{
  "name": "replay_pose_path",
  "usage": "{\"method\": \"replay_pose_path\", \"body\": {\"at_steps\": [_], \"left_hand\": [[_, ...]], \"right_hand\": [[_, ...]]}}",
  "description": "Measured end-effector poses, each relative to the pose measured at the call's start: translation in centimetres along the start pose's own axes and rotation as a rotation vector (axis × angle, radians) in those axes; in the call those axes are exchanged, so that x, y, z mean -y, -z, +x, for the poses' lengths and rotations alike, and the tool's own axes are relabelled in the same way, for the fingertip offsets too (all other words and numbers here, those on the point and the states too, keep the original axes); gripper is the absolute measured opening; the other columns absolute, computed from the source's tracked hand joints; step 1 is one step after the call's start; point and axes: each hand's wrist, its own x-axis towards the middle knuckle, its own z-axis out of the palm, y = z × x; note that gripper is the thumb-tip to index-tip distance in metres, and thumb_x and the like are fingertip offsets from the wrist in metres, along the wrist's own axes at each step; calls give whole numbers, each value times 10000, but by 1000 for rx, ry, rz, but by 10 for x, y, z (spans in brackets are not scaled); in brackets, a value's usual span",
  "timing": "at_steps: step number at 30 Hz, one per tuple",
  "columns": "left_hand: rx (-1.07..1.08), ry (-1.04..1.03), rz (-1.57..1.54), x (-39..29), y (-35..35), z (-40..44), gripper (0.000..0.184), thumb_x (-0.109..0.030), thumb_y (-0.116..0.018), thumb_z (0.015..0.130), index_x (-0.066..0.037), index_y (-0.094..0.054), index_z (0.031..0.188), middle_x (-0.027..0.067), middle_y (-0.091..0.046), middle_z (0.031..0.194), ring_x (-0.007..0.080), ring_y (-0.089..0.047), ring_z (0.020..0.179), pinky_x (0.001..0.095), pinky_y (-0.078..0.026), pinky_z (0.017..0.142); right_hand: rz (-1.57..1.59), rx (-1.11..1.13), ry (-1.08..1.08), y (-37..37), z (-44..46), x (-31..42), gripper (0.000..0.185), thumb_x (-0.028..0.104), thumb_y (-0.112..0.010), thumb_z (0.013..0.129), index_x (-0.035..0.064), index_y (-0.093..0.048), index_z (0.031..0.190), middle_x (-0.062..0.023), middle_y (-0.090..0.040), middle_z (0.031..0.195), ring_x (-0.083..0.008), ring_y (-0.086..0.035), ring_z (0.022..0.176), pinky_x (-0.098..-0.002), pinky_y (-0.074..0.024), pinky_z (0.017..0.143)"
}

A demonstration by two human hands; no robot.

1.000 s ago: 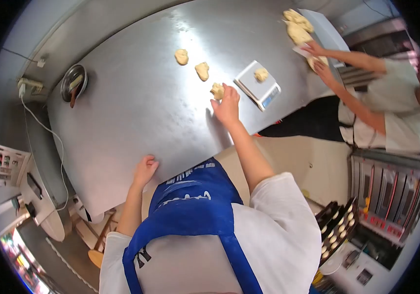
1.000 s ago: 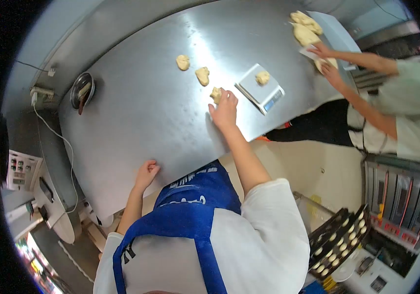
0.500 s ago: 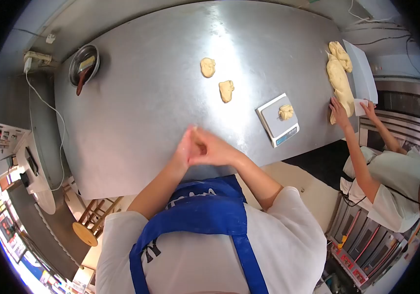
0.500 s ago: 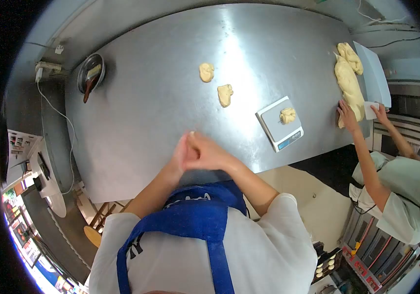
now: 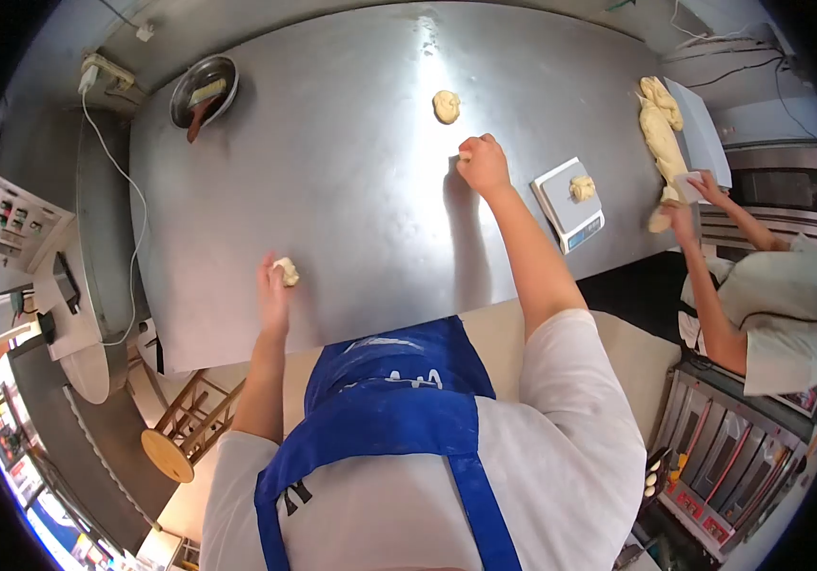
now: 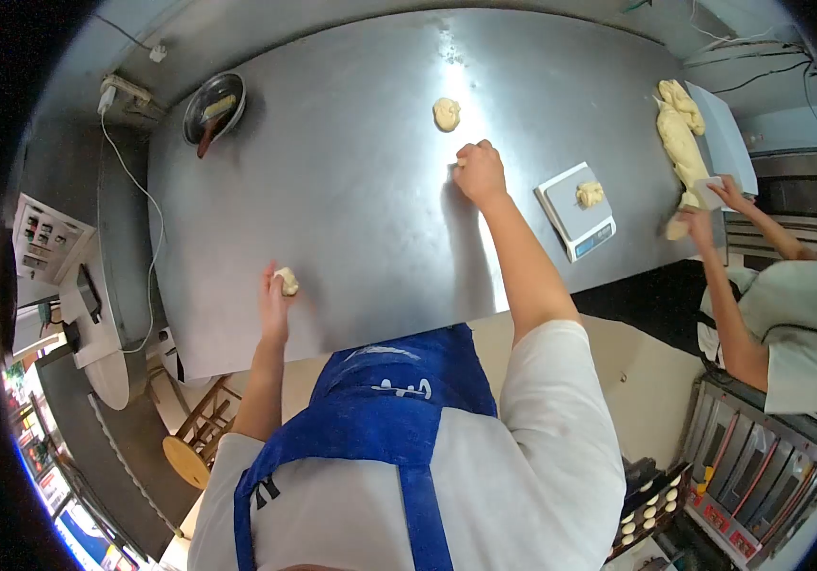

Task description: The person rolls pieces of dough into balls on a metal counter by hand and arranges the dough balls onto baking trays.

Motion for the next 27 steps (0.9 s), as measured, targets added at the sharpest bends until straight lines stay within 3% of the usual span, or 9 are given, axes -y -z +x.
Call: {"method": "replay_pose_path", "body": {"at_steps": [1,3,6,8,13,15,20,21,27], "left_hand": [[9,8,-13,0,13,1,460,-348,-487,1049,-73,-505,1417,106,-656,1157,256,-634,1095,398,-556,857],[10,-391,358,1,35,7,436,-234,-498,1039,-53,-519,1435,151,-582,1373,312,-608,1160,392,-479,1002],[111,-444,891,17,55,8,397,-199,-511,1018,-59,-577,1383,147,-544,1443,375,-540,1265,481,-407,1095],[56,-552,1067,17,51,1,382,-186,-524,1005,-77,-595,1364,129,-557,1435,382,-500,1308,518,-366,1122],[4,-671,1220,1,-8,47,388,-197,-572,979,-136,-609,1360,92,-617,1379,360,-384,1428,596,-262,1176],[-82,-927,1136,-26,-27,74,337,-222,-555,974,-130,-633,1289,85,-656,1289,347,-484,1330,525,-366,1111],[152,-803,1010,-12,16,123,166,-239,-601,914,-106,-659,832,88,-660,894,331,-606,858,492,-461,801],[68,-1032,1053,23,33,127,161,-239,-590,922,-115,-668,855,98,-665,911,340,-601,873,486,-460,801],[133,-820,1207,0,2,70,168,-243,-595,935,-100,-662,877,89,-656,929,347,-593,886,470,-455,820]], "right_hand": [[81,-83,70,7,-22,17,288,71,-690,778,55,-734,1062,-199,-635,1134,-377,-615,1073,-445,-535,932],[218,-255,258,1,-64,44,352,170,-741,785,77,-720,1123,-213,-630,1187,-405,-589,1126,-463,-506,980],[318,-292,241,-29,-154,78,438,259,-786,784,97,-700,1181,-206,-622,1218,-428,-540,1202,-493,-468,1021],[316,-147,220,-89,-204,61,338,237,-775,796,97,-731,1101,-173,-626,1212,-399,-526,1206,-478,-466,994],[53,-367,281,-140,-165,95,108,225,-742,818,120,-717,823,-89,-635,1172,-320,-538,1096,-491,-419,959],[-84,-465,459,-132,-112,110,145,249,-734,798,123,-667,776,-72,-630,1124,-313,-540,1047,-510,-408,935],[-22,-406,569,-98,-71,46,262,303,-770,702,126,-586,762,-70,-574,919,-296,-544,907,-483,-423,846],[38,-342,560,-98,-85,38,274,306,-777,695,125,-585,769,-73,-580,922,-295,-549,898,-483,-429,827],[-4,-164,453,-127,-105,95,405,437,-796,715,112,-616,879,-97,-602,976,-306,-554,950,-478,-411,904]]}}
